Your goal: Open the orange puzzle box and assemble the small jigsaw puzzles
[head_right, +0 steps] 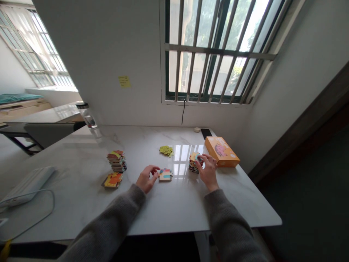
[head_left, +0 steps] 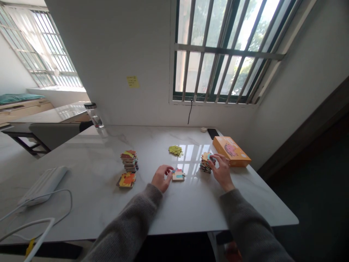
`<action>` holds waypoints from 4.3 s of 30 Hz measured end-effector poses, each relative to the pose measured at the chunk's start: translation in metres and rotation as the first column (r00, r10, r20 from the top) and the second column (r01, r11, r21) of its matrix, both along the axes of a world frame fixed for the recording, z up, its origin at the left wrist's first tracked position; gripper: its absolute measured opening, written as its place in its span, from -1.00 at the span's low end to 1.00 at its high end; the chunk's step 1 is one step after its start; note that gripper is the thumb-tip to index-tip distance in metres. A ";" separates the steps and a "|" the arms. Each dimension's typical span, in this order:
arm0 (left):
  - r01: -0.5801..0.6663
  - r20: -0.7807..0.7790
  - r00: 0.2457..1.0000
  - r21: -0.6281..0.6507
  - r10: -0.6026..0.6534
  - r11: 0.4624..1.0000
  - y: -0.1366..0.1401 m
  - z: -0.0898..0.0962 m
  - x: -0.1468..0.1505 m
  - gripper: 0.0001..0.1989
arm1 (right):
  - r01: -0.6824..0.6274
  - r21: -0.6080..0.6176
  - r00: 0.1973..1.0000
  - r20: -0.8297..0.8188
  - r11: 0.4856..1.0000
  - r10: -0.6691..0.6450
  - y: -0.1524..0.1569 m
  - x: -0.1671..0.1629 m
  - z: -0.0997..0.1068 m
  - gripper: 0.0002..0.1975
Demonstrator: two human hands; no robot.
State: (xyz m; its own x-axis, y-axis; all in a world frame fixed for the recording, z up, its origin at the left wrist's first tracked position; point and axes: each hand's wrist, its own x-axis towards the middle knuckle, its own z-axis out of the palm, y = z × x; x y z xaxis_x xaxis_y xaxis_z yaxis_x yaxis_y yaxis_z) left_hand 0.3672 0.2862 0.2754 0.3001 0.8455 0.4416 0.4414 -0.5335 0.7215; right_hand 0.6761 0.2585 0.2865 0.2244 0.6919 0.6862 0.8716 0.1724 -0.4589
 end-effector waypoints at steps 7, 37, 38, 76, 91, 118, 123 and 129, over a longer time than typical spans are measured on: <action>0.055 -0.252 0.967 0.043 -0.042 0.998 0.011 -0.016 0.000 -0.47 | 0.019 0.115 0.992 0.121 0.993 -0.033 -0.022 -0.036 0.010 -0.70; 0.219 -0.416 0.898 0.144 -0.142 0.965 0.015 -0.022 0.000 -0.84 | -0.621 -0.205 0.783 -0.137 0.756 0.606 -0.016 -0.116 -0.013 -0.79; 0.207 -0.430 0.894 0.150 -0.125 0.967 0.014 -0.022 0.000 -0.85 | -0.606 -0.225 0.794 -0.113 0.763 0.597 -0.016 -0.116 -0.015 -0.78; 0.307 0.435 0.893 -0.394 -0.118 0.866 -0.036 0.006 -0.014 -0.52 | -0.838 -0.031 0.370 -0.766 0.545 0.526 -0.028 -0.148 0.004 -0.67; -0.373 0.280 0.820 -0.401 0.499 0.837 0.008 -0.005 -0.185 -0.56 | -0.751 -0.113 0.582 -0.580 0.651 0.570 -0.028 -0.148 -0.007 -0.64; -0.324 -0.185 0.889 0.393 0.419 0.861 -0.021 0.005 -0.147 -0.79 | -0.697 -0.183 0.688 -0.442 0.693 0.575 -0.026 -0.149 -0.010 -0.69; 0.040 -0.319 0.945 0.329 0.071 0.943 -0.027 0.013 -0.083 -0.81 | -0.594 -0.221 0.804 -0.197 0.773 0.561 -0.011 -0.148 -0.016 -0.71; 0.108 -0.277 0.960 0.257 -0.033 0.960 -0.009 0.008 -0.039 -0.82 | -0.408 -0.230 0.899 0.066 0.884 0.432 0.034 -0.144 -0.025 -0.69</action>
State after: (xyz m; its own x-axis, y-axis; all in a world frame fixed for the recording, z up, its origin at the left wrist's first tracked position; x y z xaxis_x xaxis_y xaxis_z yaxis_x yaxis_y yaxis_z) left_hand 0.3282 0.2770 0.2829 0.4930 0.6799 0.5428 0.5524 -0.7267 0.4084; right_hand 0.5321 0.2923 0.2610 -0.1887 0.8317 0.5223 0.7860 0.4467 -0.4273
